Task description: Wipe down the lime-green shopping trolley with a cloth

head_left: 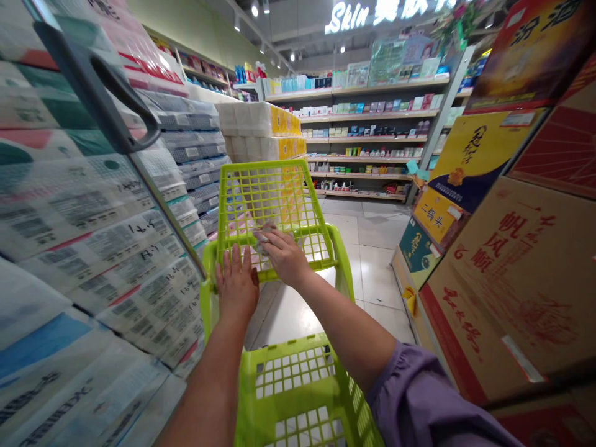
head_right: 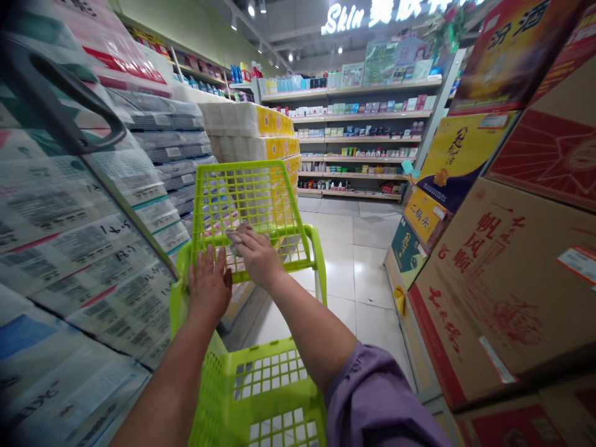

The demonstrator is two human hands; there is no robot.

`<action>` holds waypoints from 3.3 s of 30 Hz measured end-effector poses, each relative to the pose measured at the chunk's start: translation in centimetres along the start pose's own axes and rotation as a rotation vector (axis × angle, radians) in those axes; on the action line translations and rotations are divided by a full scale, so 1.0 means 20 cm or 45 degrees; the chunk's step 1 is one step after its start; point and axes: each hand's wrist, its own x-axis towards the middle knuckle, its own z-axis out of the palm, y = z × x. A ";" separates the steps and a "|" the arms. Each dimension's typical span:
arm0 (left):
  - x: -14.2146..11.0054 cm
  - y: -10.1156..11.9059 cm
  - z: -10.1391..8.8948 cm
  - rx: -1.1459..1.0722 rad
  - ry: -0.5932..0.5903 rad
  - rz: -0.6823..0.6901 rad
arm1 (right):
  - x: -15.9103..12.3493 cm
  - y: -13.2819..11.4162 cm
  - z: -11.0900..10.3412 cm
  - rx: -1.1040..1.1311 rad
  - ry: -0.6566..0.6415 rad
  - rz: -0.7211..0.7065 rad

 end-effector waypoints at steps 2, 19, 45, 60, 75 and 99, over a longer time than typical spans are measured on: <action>0.00 0.00 0.00 -0.008 -0.006 0.000 | 0.00 0.01 -0.01 -0.038 0.063 0.131; 0.00 0.00 0.00 -0.046 0.013 -0.010 | 0.00 -0.04 0.00 0.055 -0.067 -0.114; 0.01 0.01 -0.06 -0.097 0.042 0.154 | 0.02 0.02 -0.04 -0.173 -0.267 0.364; 0.02 -0.04 -0.07 -0.109 0.166 0.103 | 0.02 0.01 -0.02 -0.261 -0.271 0.485; 0.02 -0.03 -0.01 -0.302 0.098 0.231 | 0.02 0.00 -0.03 -0.286 -0.335 0.512; -0.05 0.02 -0.01 -0.108 0.045 0.026 | -0.04 -0.01 0.00 -0.464 -0.267 0.426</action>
